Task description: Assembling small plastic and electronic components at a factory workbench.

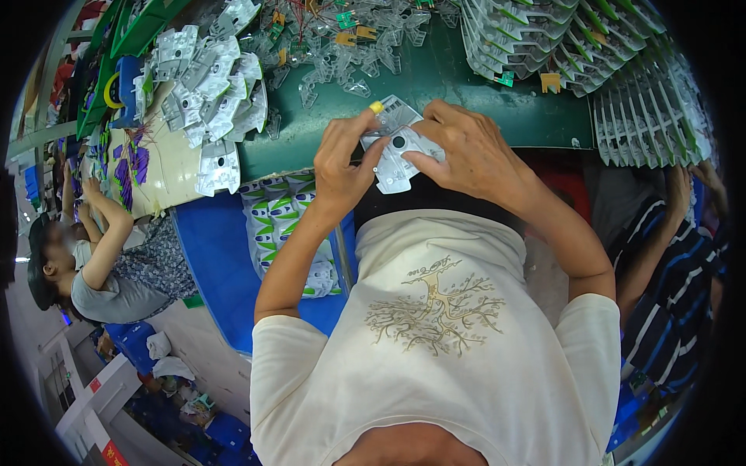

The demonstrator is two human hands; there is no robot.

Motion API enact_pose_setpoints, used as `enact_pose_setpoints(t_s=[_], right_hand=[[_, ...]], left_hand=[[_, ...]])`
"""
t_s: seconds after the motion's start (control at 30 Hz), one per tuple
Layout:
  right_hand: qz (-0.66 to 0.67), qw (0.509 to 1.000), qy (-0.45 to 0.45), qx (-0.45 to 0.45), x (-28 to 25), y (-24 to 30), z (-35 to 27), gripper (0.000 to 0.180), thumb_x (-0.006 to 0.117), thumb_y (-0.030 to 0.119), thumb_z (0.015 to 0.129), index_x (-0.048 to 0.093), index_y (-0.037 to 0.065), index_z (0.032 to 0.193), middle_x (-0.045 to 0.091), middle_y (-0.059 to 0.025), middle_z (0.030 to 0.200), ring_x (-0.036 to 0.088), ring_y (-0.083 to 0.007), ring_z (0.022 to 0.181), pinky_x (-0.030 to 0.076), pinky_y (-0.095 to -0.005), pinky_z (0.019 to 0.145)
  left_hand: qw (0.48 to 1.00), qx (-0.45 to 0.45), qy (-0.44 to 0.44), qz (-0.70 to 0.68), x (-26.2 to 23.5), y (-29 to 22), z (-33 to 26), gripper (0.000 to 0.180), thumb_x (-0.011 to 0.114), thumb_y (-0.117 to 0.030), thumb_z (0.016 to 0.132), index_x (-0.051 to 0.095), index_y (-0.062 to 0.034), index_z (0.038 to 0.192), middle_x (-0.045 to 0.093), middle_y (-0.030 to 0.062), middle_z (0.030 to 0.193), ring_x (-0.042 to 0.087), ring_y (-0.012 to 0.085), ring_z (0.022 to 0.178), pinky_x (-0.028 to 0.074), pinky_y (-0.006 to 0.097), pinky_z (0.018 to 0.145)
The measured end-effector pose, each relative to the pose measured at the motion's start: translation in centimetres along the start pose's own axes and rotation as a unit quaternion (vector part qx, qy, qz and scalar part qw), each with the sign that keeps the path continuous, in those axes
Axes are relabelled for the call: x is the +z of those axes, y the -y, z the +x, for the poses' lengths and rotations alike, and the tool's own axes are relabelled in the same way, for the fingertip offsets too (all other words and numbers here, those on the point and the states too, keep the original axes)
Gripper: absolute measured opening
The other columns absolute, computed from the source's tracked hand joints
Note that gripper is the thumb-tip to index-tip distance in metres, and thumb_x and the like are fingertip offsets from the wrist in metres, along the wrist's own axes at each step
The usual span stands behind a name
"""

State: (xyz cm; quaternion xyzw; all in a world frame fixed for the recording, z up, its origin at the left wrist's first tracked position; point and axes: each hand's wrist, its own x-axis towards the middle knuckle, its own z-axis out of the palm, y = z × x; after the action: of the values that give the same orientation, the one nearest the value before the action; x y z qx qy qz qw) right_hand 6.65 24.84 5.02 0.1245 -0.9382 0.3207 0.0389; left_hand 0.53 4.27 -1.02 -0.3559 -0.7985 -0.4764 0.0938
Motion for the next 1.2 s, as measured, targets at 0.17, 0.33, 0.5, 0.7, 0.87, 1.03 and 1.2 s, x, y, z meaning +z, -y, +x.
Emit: enact_pose_setpoints(t_s=[0.17,0.33,0.5,0.7,0.87,1.03,1.2], right_hand=[[-0.025,1.0,0.018,0.0,0.0,0.2,0.4,0.022,0.072,0.018,0.083,0.068,-0.001,0.092,0.059,-0.0137,0.088,0.064,-0.0343,0.082,0.052,-0.0433,0.069],[-0.04,0.996,0.0,0.085,0.9,0.0,1.3,0.011,0.066,0.007,0.08,0.064,-0.003,0.074,0.06,-0.0162,0.081,0.066,-0.0344,0.077,0.053,-0.0443,0.068],[-0.149,0.989,0.024,0.005,1.0,0.6,1.7,0.01,0.066,0.005,0.079,0.065,-0.002,0.073,0.06,-0.0167,0.079,0.066,-0.0338,0.075,0.053,-0.0441,0.066],[-0.137,0.988,0.064,-0.016,-0.4,0.8,1.3,0.009,0.067,0.005,0.08,0.068,-0.004,0.079,0.061,-0.0158,0.082,0.066,-0.0313,0.079,0.053,-0.0426,0.067],[0.192,0.978,0.062,0.056,-3.4,1.1,0.4,0.025,0.059,-0.012,0.083,0.069,-0.005,0.105,0.068,-0.0177,0.101,0.07,-0.0267,0.084,0.054,-0.032,0.075],[0.082,0.994,-0.052,-0.051,-1.1,1.6,-1.2,0.021,0.067,-0.005,0.081,0.068,-0.004,0.102,0.068,-0.015,0.091,0.07,-0.0306,0.08,0.056,-0.0366,0.067],[-0.085,0.985,-0.113,-0.103,2.9,1.6,-2.7,0.022,0.072,-0.003,0.074,0.068,-0.001,0.096,0.068,-0.0093,0.092,0.068,-0.0251,0.074,0.055,-0.0359,0.061]], left_hand=[[0.997,0.038,0.061,-0.021,-0.6,0.0,1.4,0.065,0.074,0.003,0.077,0.049,-0.003,0.137,0.072,0.0057,0.098,0.058,0.0262,0.091,0.043,0.039,0.086],[0.992,0.04,0.113,-0.03,-0.9,0.2,1.4,0.068,0.072,0.004,0.078,0.047,-0.0043,0.14,0.073,0.0017,0.098,0.056,0.0242,0.089,0.039,0.038,0.087],[0.993,0.035,0.107,-0.034,-0.6,0.5,1.1,0.068,0.072,0.005,0.078,0.047,-0.0062,0.141,0.072,0.0021,0.101,0.055,0.0234,0.091,0.039,0.038,0.088],[0.985,0.046,0.168,-0.019,-1.1,0.1,2.2,0.068,0.065,0.005,0.083,0.044,-0.0088,0.145,0.071,0.0011,0.108,0.053,0.0241,0.095,0.036,0.037,0.09],[0.978,0.041,0.203,-0.004,-1.4,0.0,2.5,0.069,0.062,0.006,0.084,0.041,-0.01,0.148,0.069,0.0015,0.113,0.053,0.0251,0.096,0.036,0.038,0.09],[0.978,0.043,0.205,-0.01,-1.4,-0.1,2.1,0.071,0.061,0.007,0.083,0.04,-0.0105,0.149,0.068,0.0024,0.115,0.052,0.0257,0.097,0.036,0.038,0.089],[0.982,0.022,0.188,-0.006,-1.0,-0.4,1.8,0.071,0.061,0.006,0.084,0.039,-0.01,0.149,0.068,0.0024,0.115,0.052,0.0252,0.098,0.036,0.038,0.089]])
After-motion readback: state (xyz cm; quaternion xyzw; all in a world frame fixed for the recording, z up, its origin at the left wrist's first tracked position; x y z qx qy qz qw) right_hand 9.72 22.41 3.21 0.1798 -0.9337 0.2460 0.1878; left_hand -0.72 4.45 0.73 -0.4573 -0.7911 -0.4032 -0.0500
